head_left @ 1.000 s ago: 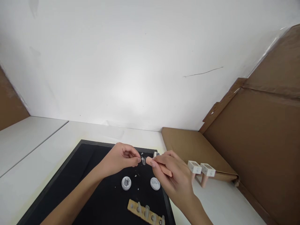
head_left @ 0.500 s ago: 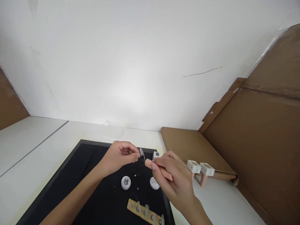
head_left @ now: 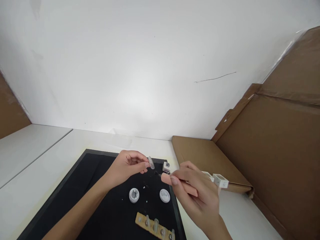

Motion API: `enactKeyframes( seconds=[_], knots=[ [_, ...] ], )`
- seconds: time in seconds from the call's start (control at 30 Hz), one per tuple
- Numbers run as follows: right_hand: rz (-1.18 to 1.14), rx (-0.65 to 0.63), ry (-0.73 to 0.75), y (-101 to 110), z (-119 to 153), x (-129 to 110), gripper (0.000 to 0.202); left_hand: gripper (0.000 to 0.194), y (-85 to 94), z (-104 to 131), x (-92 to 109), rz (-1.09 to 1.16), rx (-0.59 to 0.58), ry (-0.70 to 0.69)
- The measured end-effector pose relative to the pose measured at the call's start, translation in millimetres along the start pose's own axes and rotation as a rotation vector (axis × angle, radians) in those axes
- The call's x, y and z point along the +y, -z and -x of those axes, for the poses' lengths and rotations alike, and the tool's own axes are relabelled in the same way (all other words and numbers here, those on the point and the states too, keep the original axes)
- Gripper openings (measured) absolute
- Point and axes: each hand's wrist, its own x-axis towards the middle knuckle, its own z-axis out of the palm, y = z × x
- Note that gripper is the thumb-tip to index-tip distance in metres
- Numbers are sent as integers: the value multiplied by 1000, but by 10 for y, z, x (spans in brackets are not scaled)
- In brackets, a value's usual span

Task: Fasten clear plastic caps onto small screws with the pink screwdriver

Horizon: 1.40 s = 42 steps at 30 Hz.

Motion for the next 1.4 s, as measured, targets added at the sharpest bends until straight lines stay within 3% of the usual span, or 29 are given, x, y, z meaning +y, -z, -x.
enactKeyframes(
  seconds=[0.13, 0.7, 0.97, 1.2, 1.4],
  knots=[
    [-7, 47, -21, 40, 10, -20, 12, 8, -5, 23, 23, 24, -12, -5],
    [-38, -35, -32, 28, -20, -77, 13, 6, -19, 38, 61, 142, -25, -56],
    [-67, 33, -21, 66, -6, -64, 15, 9, 14, 38, 51, 160, -40, -70],
    [-92, 60, -18, 79, 23, -47, 20, 9, 21, 59, 81, 137, -75, -193],
    [-96, 82, -38, 92, 17, -60, 21, 4, 46, 62, 70, 109, -89, -176]
  ],
)
